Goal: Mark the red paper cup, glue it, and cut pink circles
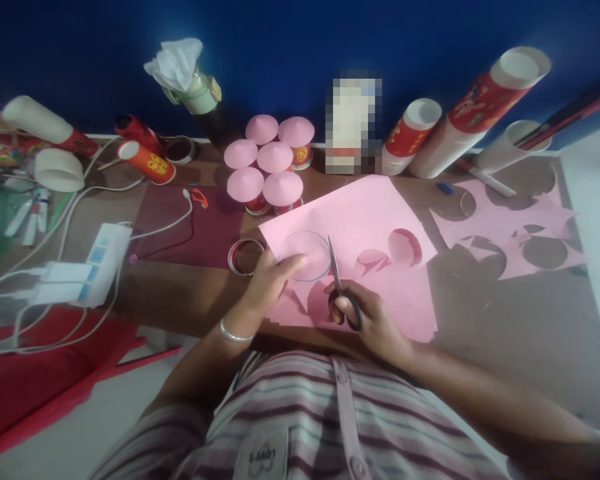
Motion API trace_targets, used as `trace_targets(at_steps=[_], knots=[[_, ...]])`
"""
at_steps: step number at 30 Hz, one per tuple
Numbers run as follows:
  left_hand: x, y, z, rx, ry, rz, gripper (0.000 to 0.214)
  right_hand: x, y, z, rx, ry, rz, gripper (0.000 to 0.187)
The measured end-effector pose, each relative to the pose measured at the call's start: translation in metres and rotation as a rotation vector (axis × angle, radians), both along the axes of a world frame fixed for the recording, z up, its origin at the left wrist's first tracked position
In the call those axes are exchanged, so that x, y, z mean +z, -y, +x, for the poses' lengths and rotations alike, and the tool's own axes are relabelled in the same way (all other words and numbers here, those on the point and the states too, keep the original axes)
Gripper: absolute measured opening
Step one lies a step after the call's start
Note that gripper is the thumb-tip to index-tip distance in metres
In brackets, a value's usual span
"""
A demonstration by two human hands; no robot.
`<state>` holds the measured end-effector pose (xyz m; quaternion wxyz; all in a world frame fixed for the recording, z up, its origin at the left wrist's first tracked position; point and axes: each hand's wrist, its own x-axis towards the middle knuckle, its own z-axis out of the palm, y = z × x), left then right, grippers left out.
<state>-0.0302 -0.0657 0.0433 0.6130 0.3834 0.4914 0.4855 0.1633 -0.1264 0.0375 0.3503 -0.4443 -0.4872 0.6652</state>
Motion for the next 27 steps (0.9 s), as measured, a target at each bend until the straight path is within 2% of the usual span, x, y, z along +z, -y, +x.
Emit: trace_targets(at_steps=[9, 18, 27], knots=[[0.0002, -0.0044, -0.0015, -0.023, 0.024, 0.003, 0.047, 0.0022, -0.0013, 0.0008, 0.008, 0.031, 0.019, 0.046], [0.0007, -0.0058, -0.0019, -0.003, -0.005, 0.012, 0.035, 0.0046, -0.0018, 0.0008, 0.018, 0.061, 0.005, 0.045], [0.0002, -0.0064, -0.0041, -0.038, 0.003, 0.021, 0.047, 0.0033, -0.0002, 0.0, 0.008, 0.049, 0.003, 0.043]])
